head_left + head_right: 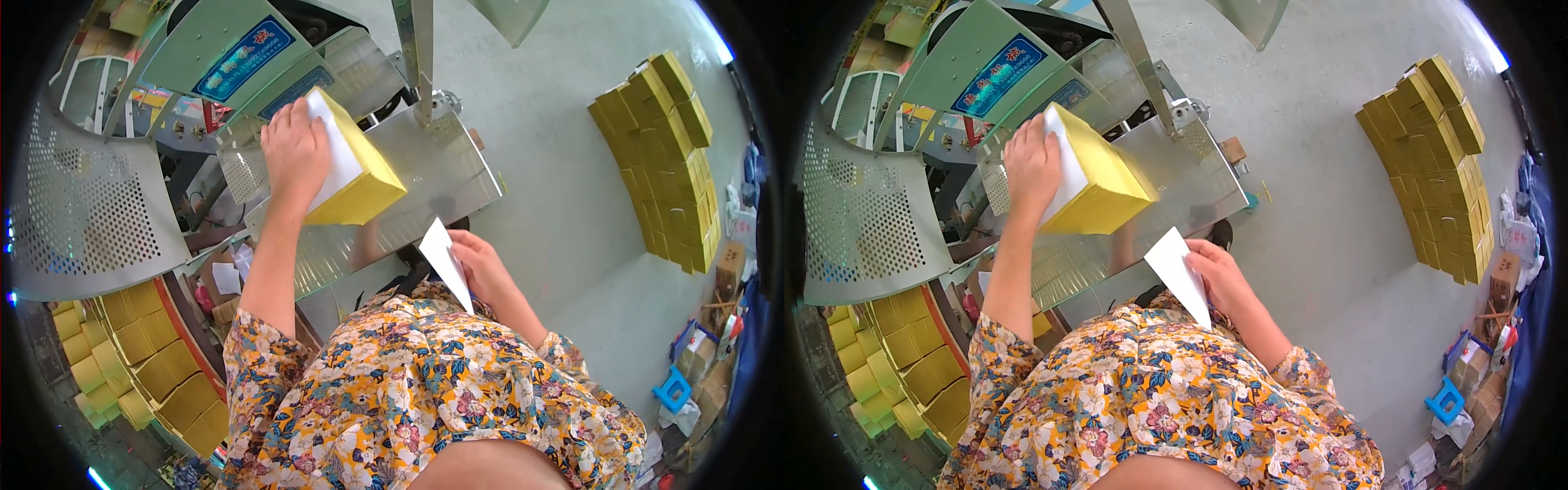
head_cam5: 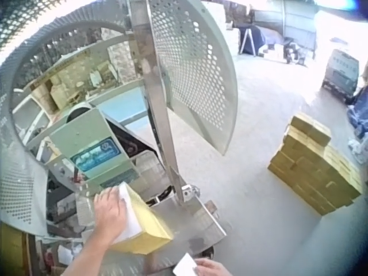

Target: Weighing, counting, labeling, and banding stacks of yellow paper goods.

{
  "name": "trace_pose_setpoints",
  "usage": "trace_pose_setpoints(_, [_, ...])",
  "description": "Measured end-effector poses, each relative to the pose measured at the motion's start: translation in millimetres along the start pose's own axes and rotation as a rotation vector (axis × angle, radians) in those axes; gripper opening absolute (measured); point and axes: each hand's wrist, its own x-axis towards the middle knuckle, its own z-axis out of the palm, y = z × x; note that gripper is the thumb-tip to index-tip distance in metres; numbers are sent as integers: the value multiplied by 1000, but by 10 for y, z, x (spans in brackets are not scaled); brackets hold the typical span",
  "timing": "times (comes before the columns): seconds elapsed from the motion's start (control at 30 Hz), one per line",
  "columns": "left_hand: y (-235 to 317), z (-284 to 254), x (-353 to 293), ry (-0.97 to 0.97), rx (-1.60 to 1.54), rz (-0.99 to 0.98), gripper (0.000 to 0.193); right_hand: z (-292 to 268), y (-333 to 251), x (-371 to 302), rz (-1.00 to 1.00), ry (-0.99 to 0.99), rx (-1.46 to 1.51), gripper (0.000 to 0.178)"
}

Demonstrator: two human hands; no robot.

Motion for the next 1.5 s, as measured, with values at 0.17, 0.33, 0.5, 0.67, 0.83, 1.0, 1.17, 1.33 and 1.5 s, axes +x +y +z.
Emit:
trace_pose_setpoints(0.17, [29, -113, -142, -78, -116, 11, 41, -420, -60, 44, 140, -243, 210, 47])
trace_pose_setpoints(0.33, [400, -274, -480, -184, -184, 85, 44, -709, -216, 476, 156, -219, 161, 41])
trace_pose_setpoints(0.5, [507, -530, -911, -313, -230, 175, 49, -881, 146, 501, 184, -112, 251, 41])
trace_pose_setpoints(0.67, [509, -614, -1009, -396, -278, 281, 51, -647, 682, 481, 170, -238, 325, 45])
trace_pose_setpoints(0.83, [215, -622, -1144, -317, -374, 350, 55, -200, 915, 400, 69, -166, 275, 44])
trace_pose_setpoints(1.0, [-589, -422, -1414, -256, -634, 170, 55, 212, 613, 85, -105, 14, 144, 41])
trace_pose_setpoints(1.17, [-1159, 282, -2111, -175, -1512, -221, 62, 399, 244, 134, -72, -56, -67, 43])
trace_pose_setpoints(1.33, [-1304, 529, -2240, 87, -619, 126, 59, 295, 207, 333, -40, -61, -56, 46])
trace_pose_setpoints(1.5, [-1365, 705, -2304, -86, -1164, -249, 59, 81, 420, 740, 75, -176, 113, 47])
